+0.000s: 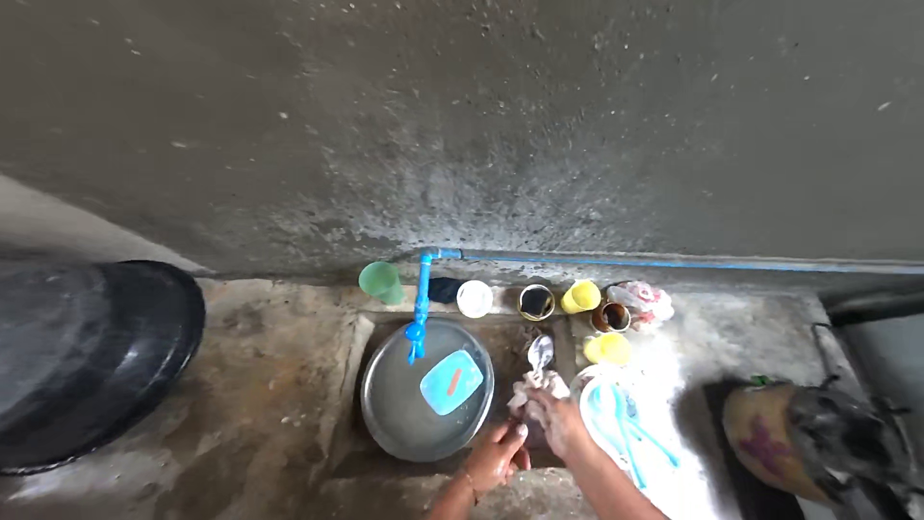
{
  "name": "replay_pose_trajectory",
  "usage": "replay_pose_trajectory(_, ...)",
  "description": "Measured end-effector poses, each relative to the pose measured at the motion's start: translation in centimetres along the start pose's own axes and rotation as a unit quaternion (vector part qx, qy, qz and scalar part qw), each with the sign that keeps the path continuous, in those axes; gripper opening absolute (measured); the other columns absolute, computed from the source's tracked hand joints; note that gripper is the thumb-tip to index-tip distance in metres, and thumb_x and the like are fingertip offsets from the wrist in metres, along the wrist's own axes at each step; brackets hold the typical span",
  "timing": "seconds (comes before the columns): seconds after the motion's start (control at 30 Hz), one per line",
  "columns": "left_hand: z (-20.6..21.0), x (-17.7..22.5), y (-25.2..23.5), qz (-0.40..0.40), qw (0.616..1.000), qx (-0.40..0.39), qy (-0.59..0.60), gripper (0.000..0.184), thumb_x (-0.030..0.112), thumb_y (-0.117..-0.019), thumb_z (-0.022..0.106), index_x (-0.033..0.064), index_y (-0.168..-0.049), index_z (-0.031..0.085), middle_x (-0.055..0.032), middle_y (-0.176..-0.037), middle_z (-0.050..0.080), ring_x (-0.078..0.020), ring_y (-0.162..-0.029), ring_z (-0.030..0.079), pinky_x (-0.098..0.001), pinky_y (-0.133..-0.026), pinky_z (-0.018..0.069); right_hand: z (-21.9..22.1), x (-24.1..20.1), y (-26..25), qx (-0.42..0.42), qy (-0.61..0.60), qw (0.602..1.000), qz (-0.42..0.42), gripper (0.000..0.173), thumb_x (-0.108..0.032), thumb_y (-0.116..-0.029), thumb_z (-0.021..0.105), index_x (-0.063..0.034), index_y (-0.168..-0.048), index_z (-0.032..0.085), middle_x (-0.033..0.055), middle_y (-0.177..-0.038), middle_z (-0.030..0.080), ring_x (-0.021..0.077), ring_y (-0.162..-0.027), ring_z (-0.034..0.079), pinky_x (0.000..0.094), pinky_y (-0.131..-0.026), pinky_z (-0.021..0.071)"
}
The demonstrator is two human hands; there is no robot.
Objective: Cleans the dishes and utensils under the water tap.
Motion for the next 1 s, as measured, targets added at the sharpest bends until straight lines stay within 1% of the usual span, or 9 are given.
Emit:
replay_pose_trajectory(0.07, -2.7, -1.2, -1.4, 0.000, 1.000, 0.026, -0.012, 0.038, 0.031, -0.1108, 0.040, 0.0054, -0.132, 0.058, -0.0033, -0.091, 0.071, -0.0052, -0.060, 0.058, -0.0218, -0.055, 0.0479, -2.4, -4.7, -1.6, 0.016, -0.094, 0.995, -0.039, 0.021, -0.011, -0.1083, 0.040, -0.0005, -0.122, 0.053, 0.0098, -0.085, 0.069, 0.0180, -0.069, 0.068, 0.0350, -0.062, 0.0600)
replay_pose_trajectory(0.13, -8.9, -4.2, -2.4, -0.005, 0.985, 0.172, 0.009, 0.037, 0.027, -0.1103, 0.043, 0.0035, -0.133, 0.059, -0.0096, -0.098, 0.071, -0.0129, -0.069, 0.063, -0.0295, -0.062, 0.0520, -5.8, -9.4, -3.1, 0.040, -0.179, 0.982, -0.046, 0.034, -0.024, -0.1111, 0.028, -0.0056, -0.109, 0.056, 0.0036, -0.073, 0.066, 0.0107, -0.059, 0.065, 0.0256, -0.053, 0.0573)
replay_pose_trajectory(0.23, -20.2, -9.9, -2.0, -0.012, 0.917, 0.398, -0.011, 0.037, 0.018, -0.1089, 0.047, -0.0039, -0.138, 0.052, -0.0249, -0.120, 0.065, -0.0311, -0.097, 0.066, -0.0479, -0.084, 0.0541, -10.6, -12.5, -6.2, 0.079, -0.287, 0.954, -0.008, 0.029, -0.024, -0.1084, 0.033, -0.0085, -0.097, 0.055, 0.0035, -0.069, 0.062, 0.0065, -0.052, 0.062, 0.0181, -0.045, 0.0533)
replay_pose_trajectory(0.3, -25.2, -12.2, -1.5, -0.025, 0.883, 0.462, -0.074, 0.039, 0.013, -0.1062, 0.050, -0.0080, -0.138, 0.052, -0.0306, -0.133, 0.059, -0.0419, -0.122, 0.059, -0.0565, -0.105, 0.0454, -12.3, -12.4, -8.6, 0.062, -0.294, 0.954, 0.017, 0.030, -0.025, -0.1086, 0.034, -0.0074, -0.101, 0.056, 0.0059, -0.076, 0.065, 0.0086, -0.058, 0.066, 0.0187, -0.048, 0.0554)
replay_pose_trajectory(0.37, -28.3, -13.4, -2.5, -0.070, 0.874, 0.456, -0.152, 0.040, 0.011, -0.1045, 0.052, -0.0062, -0.141, 0.051, -0.0300, -0.142, 0.054, -0.0431, -0.133, 0.052, -0.0568, -0.113, 0.0394, -12.8, -11.8, -9.9, 0.065, -0.278, 0.958, 0.028, 0.027, -0.025, -0.1094, 0.035, -0.0078, -0.107, 0.056, 0.0072, -0.083, 0.066, 0.0110, -0.066, 0.068, 0.0219, -0.055, 0.0585)
replay_pose_trajectory(0.5, -32.2, -14.8, -6.8, -0.190, 0.851, 0.368, -0.324, 0.054, 0.017, -0.1032, 0.056, -0.0056, -0.150, 0.041, -0.0314, -0.154, 0.040, -0.0437, -0.145, 0.038, -0.0546, -0.120, 0.0316, -12.4, -10.9, -9.6, 0.063, -0.246, 0.967, -0.001, 0.030, -0.022, -0.1097, 0.035, -0.0056, -0.105, 0.060, 0.0074, -0.082, 0.068, 0.0108, -0.065, 0.069, 0.0234, -0.055, 0.0600)
replay_pose_trajectory(0.6, -33.6, -16.9, -11.4, -0.216, 0.842, 0.332, -0.366, 0.059, 0.025, -0.0997, 0.062, -0.0107, -0.143, 0.046, -0.0332, -0.145, 0.049, -0.0441, -0.138, 0.047, -0.0562, -0.115, 0.0371, -12.3, -9.9, -7.9, 0.049, -0.217, 0.975, -0.020, 0.038, -0.025, -0.1111, 0.030, -0.0057, -0.106, 0.062, 0.0072, -0.085, 0.070, 0.0092, -0.065, 0.070, 0.0219, -0.055, 0.0601)
replay_pose_trajectory(0.8, -28.0, -15.1, -16.3, -0.183, 0.910, 0.270, -0.255, 0.053, 0.021, -0.1031, 0.058, -0.0121, -0.142, 0.047, -0.0323, -0.144, 0.051, -0.0425, -0.138, 0.047, -0.0515, -0.117, 0.0353, -12.4, -7.0, -4.7, 0.103, -0.162, 0.981, -0.006, 0.041, -0.023, -0.1110, 0.024, -0.0100, -0.102, 0.063, 0.0048, -0.087, 0.073, 0.0078, -0.066, 0.070, 0.0209, -0.056, 0.0594)
replay_pose_trajectory(1.0, -20.6, -15.3, -18.9, -0.161, 0.944, 0.095, -0.270, 0.053, 0.025, -0.0962, 0.068, -0.0074, -0.137, 0.056, -0.0282, -0.134, 0.060, -0.0403, -0.128, 0.056, -0.0538, -0.111, 0.0420, -7.6, -4.9, -5.5, 0.035, -0.124, 0.990, 0.050, 0.046, -0.025, -0.1115, 0.023, -0.0114, -0.101, 0.066, 0.0033, -0.086, 0.073, 0.0067, -0.067, 0.070, 0.0207, -0.058, 0.0595)
Point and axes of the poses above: each hand's wrist, its own y-axis away from the middle knuckle, its own z-axis out of the palm, x = y × z, the point moved 9 cm from there along -y, towards the middle knuckle
